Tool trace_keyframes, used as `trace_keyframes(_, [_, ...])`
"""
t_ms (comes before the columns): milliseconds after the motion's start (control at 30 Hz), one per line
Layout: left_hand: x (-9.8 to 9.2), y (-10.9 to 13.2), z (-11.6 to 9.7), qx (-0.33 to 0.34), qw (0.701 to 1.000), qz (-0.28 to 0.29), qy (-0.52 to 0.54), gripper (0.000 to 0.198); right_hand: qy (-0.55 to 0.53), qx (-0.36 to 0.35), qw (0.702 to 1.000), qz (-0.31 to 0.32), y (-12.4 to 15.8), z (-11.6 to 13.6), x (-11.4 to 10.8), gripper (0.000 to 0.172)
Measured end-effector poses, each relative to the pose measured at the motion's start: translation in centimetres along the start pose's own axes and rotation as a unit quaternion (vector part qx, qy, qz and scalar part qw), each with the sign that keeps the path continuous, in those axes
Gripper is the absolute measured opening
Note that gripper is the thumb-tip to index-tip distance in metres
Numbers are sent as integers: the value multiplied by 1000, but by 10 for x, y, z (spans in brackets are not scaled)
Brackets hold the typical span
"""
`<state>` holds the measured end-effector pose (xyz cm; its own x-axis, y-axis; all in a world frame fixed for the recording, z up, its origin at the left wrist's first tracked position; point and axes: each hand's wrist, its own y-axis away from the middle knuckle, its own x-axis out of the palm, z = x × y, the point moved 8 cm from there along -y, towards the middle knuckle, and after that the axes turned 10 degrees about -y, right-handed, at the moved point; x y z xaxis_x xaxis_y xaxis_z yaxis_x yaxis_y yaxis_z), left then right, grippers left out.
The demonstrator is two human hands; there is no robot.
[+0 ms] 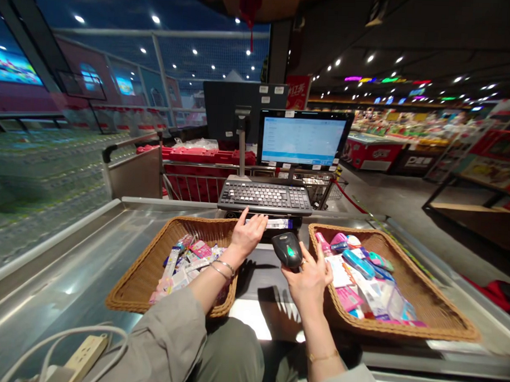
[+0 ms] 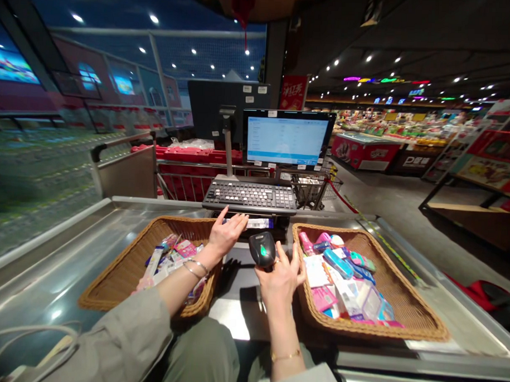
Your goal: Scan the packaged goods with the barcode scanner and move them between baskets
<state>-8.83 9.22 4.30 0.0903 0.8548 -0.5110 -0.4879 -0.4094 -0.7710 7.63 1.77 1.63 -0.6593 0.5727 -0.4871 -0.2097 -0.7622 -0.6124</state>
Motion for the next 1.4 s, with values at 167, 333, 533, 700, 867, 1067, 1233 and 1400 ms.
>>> trace_keyframes(167, [1, -1, 0, -5, 1000, 8, 6, 34, 0, -4, 1000, 4, 0, 0, -1, 18])
trace_keyframes(333, [-2, -5, -4, -5, 1000, 6, -2, 32, 10, -2, 1000, -16, -1, -3, -7, 25])
trace_keyframes(533, [-9, -11, -10, 0, 1000, 7, 2, 33, 20, -3, 999, -48, -5, -4, -24, 35])
trace_keyframes(700, [-12, -21, -19, 0, 1000, 2, 15, 33, 35, 9, 997, -73, -9, -5, -44, 41])
trace_keyframes(867, [-11, -32, -36, 0, 999, -2, 33, 34, 42, 20, 991, -123, -12, -18, -68, 44])
trace_keyframes(1067, [-15, -48, -61, 4, 998, -24, 61, 30, 63, 49, 984, -158, -17, -36, -99, 43])
trace_keyframes(1233, [-15, -61, -82, 7, 996, -38, 82, 30, 68, 64, 979, -179, -20, -51, -119, 40])
trace_keyframes(1400, [-13, -71, -101, 15, 994, -42, 98, 31, 74, 72, 974, -203, -20, -65, -134, 44])
